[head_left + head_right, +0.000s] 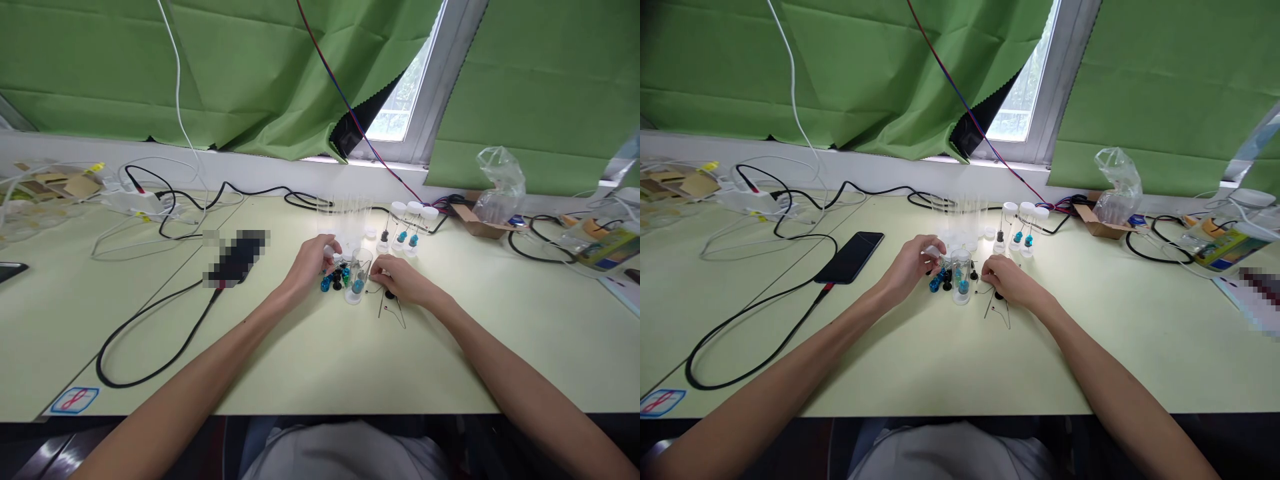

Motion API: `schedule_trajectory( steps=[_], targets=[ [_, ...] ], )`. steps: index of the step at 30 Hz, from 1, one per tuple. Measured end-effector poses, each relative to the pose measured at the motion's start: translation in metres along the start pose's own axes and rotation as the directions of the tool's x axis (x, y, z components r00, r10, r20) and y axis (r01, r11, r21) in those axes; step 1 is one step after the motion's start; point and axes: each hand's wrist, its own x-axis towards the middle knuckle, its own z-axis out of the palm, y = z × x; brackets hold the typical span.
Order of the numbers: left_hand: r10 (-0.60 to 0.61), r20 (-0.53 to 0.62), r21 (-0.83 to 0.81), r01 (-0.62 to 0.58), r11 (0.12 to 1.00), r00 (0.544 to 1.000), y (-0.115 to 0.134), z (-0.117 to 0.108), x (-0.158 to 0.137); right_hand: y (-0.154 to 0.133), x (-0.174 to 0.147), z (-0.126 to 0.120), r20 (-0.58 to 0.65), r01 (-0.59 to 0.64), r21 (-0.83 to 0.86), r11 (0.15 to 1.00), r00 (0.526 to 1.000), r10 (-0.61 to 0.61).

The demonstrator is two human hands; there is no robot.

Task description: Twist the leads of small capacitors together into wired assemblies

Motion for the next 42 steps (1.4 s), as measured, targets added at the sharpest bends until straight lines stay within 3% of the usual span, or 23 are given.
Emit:
schedule_trajectory(
  steps=[4,7,11,19,27,33,42],
  targets=[
    [0.088,0.041,0.136,-0.093,0.986,0.995,0.008,0.004,-0.009,0.001,0.000,0.000,-0.043,-0.023,-0.006,1.000,0.999,0.023],
    [0.169,0.124,0.313,-0.200,0.928,0.978,0.010,0.007,-0.015,-0.001,0.000,-0.001,-0.091,-0.028,0.003,1.000,0.996,0.028],
    [0.202,0.167,0.436,-0.256,0.863,0.965,0.005,0.008,-0.016,-0.009,0.000,-0.004,-0.178,-0.005,0.041,0.999,0.984,0.012],
    [0.190,0.254,0.440,-0.288,0.851,0.948,-0.004,0.010,-0.016,-0.019,-0.002,-0.006,-0.363,0.097,0.090,0.991,0.930,-0.058],
    [0.227,0.206,0.397,-0.294,0.870,0.952,-0.004,0.013,-0.016,-0.025,-0.002,-0.006,-0.428,0.134,0.020,0.991,0.897,-0.113],
    [0.219,0.164,0.481,-0.272,0.834,0.962,-0.003,0.012,-0.015,-0.025,-0.003,-0.006,-0.472,0.136,0.015,0.991,0.874,-0.113],
    [0.243,0.201,0.601,-0.315,0.734,0.949,-0.007,0.012,-0.015,-0.043,-0.007,-0.004,-0.657,0.162,0.118,0.980,0.753,-0.046]
  ],
)
